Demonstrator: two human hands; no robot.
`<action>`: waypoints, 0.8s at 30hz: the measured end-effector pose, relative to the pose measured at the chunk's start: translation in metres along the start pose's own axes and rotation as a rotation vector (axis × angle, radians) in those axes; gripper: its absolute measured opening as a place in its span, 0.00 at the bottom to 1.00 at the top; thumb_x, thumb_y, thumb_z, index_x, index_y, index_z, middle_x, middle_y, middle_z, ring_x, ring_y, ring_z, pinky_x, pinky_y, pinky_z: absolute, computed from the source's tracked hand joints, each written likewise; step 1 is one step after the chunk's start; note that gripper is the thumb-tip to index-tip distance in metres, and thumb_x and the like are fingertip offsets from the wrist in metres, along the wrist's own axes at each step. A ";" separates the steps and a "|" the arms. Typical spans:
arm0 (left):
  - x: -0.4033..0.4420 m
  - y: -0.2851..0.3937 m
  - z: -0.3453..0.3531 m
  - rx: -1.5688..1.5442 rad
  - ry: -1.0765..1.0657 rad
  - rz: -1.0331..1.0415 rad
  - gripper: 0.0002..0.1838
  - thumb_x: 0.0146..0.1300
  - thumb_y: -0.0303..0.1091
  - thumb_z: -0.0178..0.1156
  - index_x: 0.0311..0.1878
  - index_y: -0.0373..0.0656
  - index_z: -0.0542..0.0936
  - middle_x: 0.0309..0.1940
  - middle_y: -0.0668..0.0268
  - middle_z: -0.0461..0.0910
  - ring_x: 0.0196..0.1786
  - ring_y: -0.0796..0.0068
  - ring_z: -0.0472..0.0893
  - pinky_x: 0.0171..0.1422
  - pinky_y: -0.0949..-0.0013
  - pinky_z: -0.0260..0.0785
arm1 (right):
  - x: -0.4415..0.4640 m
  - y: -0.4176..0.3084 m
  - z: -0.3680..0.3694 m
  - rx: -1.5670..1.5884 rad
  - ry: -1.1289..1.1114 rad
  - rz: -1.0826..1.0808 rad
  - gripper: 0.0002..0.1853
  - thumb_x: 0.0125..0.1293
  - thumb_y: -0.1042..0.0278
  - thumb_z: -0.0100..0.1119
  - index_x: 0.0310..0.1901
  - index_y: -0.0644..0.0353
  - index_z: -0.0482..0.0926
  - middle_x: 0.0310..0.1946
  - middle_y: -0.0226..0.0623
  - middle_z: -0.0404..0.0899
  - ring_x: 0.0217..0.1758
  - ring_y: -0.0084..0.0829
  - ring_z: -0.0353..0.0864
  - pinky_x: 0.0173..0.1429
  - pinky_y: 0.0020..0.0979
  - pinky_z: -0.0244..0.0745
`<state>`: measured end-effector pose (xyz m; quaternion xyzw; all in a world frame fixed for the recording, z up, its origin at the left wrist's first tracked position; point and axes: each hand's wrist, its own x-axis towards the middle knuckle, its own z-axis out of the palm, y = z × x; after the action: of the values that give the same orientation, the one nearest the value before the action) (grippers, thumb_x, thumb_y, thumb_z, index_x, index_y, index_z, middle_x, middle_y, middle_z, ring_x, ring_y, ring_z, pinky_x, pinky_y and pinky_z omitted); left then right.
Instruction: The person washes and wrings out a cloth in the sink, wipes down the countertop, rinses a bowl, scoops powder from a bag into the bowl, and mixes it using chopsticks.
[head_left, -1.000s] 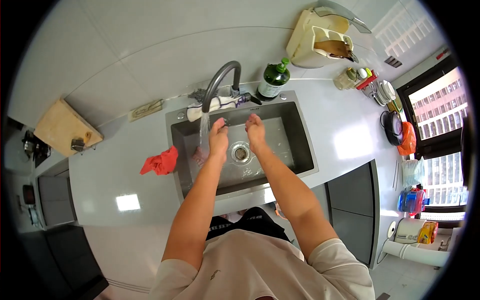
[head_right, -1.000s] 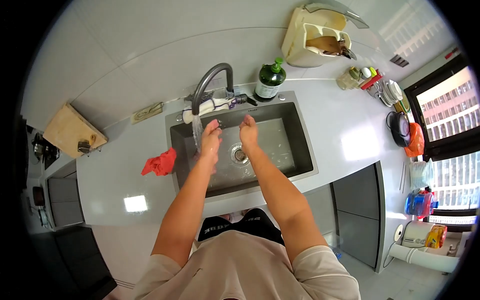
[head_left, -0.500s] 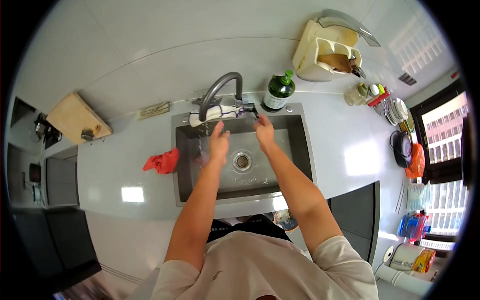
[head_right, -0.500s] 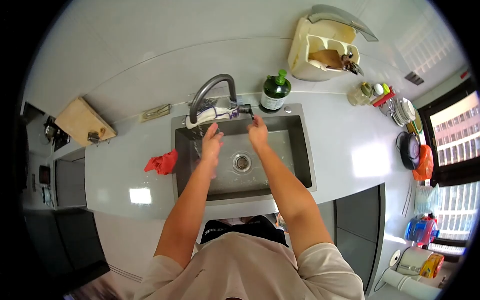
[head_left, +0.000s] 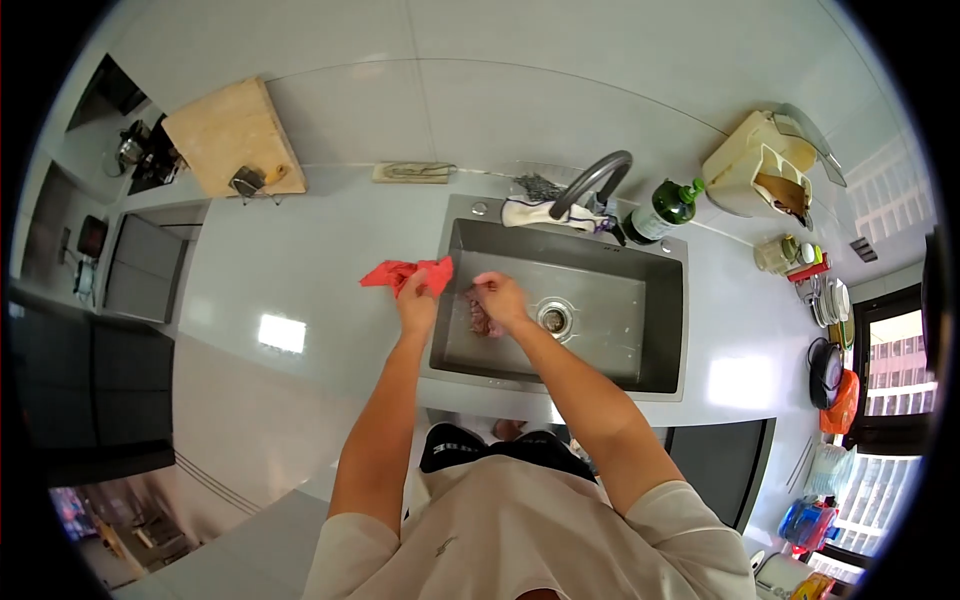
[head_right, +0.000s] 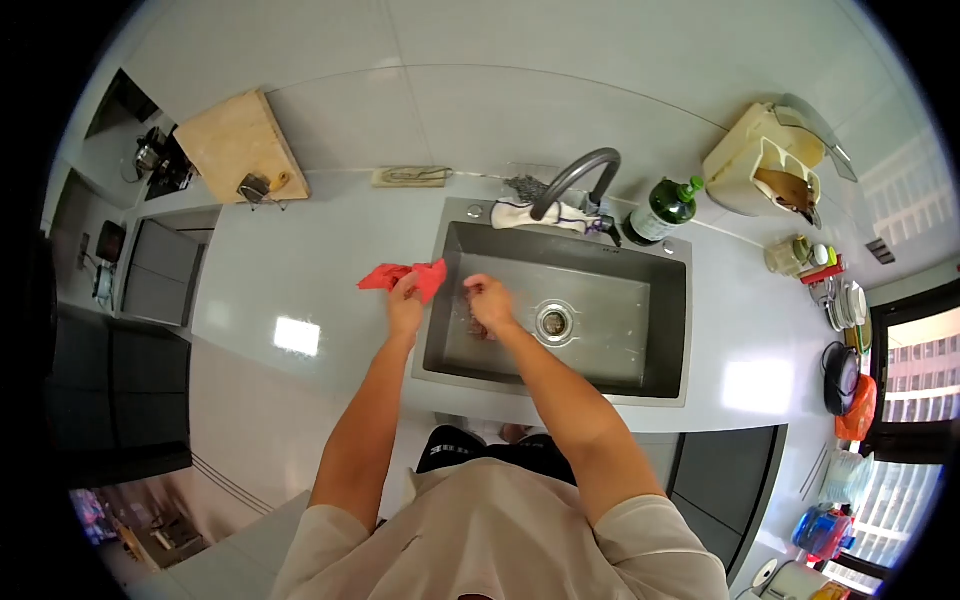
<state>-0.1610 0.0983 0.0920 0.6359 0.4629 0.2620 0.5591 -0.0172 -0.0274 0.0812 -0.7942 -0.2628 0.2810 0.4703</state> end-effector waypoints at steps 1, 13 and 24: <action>0.002 -0.006 -0.014 0.008 0.034 0.013 0.22 0.70 0.20 0.57 0.66 0.41 0.82 0.53 0.61 0.86 0.55 0.71 0.82 0.63 0.65 0.74 | 0.003 -0.005 0.021 -0.004 0.000 0.003 0.14 0.69 0.76 0.58 0.53 0.53 0.86 0.35 0.39 0.87 0.40 0.34 0.87 0.47 0.37 0.82; 0.029 -0.006 -0.109 0.492 -0.162 0.517 0.35 0.57 0.28 0.73 0.70 0.44 0.77 0.62 0.54 0.82 0.65 0.52 0.80 0.69 0.56 0.73 | 0.024 -0.088 0.044 -0.473 -0.225 -0.306 0.14 0.67 0.72 0.66 0.53 0.53 0.83 0.50 0.47 0.85 0.48 0.47 0.85 0.53 0.43 0.81; 0.020 0.053 -0.037 0.097 -0.802 0.130 0.21 0.64 0.31 0.73 0.59 0.36 0.83 0.50 0.64 0.87 0.54 0.71 0.85 0.60 0.64 0.77 | -0.065 -0.260 -0.108 0.394 -0.033 -0.189 0.09 0.84 0.62 0.53 0.53 0.58 0.74 0.48 0.34 0.82 0.49 0.26 0.83 0.49 0.33 0.83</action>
<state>-0.1680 0.1361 0.1479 0.7411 0.1789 0.0061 0.6471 -0.0281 -0.0273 0.3695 -0.6542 -0.2836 0.2946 0.6363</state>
